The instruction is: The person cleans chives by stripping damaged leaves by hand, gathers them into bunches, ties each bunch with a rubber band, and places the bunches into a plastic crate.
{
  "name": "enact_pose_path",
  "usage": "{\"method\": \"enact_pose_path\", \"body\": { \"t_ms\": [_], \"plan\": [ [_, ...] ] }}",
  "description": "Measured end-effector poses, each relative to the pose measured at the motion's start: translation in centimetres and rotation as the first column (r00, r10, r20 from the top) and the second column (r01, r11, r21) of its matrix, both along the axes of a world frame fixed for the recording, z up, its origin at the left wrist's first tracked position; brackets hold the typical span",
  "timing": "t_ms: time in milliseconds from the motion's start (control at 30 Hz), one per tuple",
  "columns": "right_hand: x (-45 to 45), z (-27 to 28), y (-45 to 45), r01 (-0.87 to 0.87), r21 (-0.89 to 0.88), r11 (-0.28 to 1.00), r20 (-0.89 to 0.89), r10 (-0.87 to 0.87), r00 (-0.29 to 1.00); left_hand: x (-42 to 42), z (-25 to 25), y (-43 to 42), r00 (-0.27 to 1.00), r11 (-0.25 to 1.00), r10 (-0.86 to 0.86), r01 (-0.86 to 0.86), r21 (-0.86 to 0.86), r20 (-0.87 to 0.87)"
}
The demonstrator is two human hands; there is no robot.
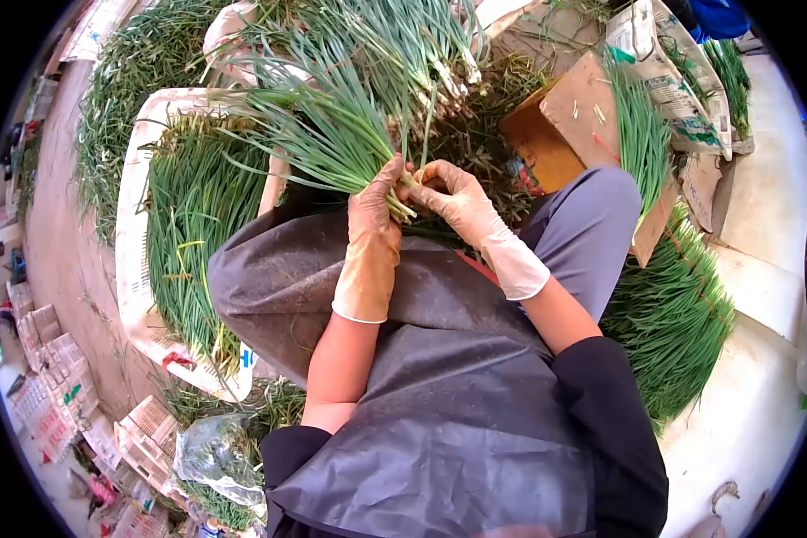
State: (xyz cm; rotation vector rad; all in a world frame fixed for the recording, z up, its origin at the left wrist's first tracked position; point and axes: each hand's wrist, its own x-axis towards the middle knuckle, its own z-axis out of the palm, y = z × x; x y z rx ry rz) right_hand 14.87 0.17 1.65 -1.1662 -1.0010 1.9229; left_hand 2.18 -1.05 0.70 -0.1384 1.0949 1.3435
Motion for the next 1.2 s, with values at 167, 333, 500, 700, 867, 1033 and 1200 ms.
{"method": "enact_pose_path", "body": {
  "t_ms": [167,333,500,700,867,1033,1200],
  "plan": [
    [-0.1,-1.9,0.0,0.148,-0.001,0.989,0.018,-0.148,0.989,-0.4,-1.2,-0.4,0.993,0.998,-0.048,0.044,-0.040,-0.106],
    [4.2,-2.3,1.5,-0.208,-0.066,0.976,0.279,0.219,0.935,-2.2,-1.3,-0.2,0.997,0.997,-0.003,0.009,0.077,-0.076],
    [1.3,-1.6,1.4,-0.166,0.104,0.981,0.214,0.140,0.967,-1.1,-1.8,-0.5,0.979,0.978,-0.127,0.150,0.144,-0.161],
    [-1.7,-3.3,1.3,0.200,-0.058,0.978,-0.038,-0.202,0.979,-0.9,-2.2,-0.5,0.972,0.995,-0.100,0.103,0.002,-0.214],
    [-0.6,-2.7,1.4,0.217,-0.077,0.973,-0.180,-0.228,0.957,-0.5,-1.7,0.2,0.987,1.000,-0.025,0.022,-0.022,-0.158],
    [-0.1,-2.1,1.3,0.241,0.159,0.958,0.028,-0.248,0.968,-0.8,-2.3,0.1,0.982,0.998,0.009,-0.021,-0.061,-0.189],
    [5.0,4.2,3.7,0.374,0.242,0.895,0.006,-0.387,0.922,-2.2,-3.7,0.1,0.877,0.992,-0.027,-0.034,-0.118,-0.480]
  ]
}}
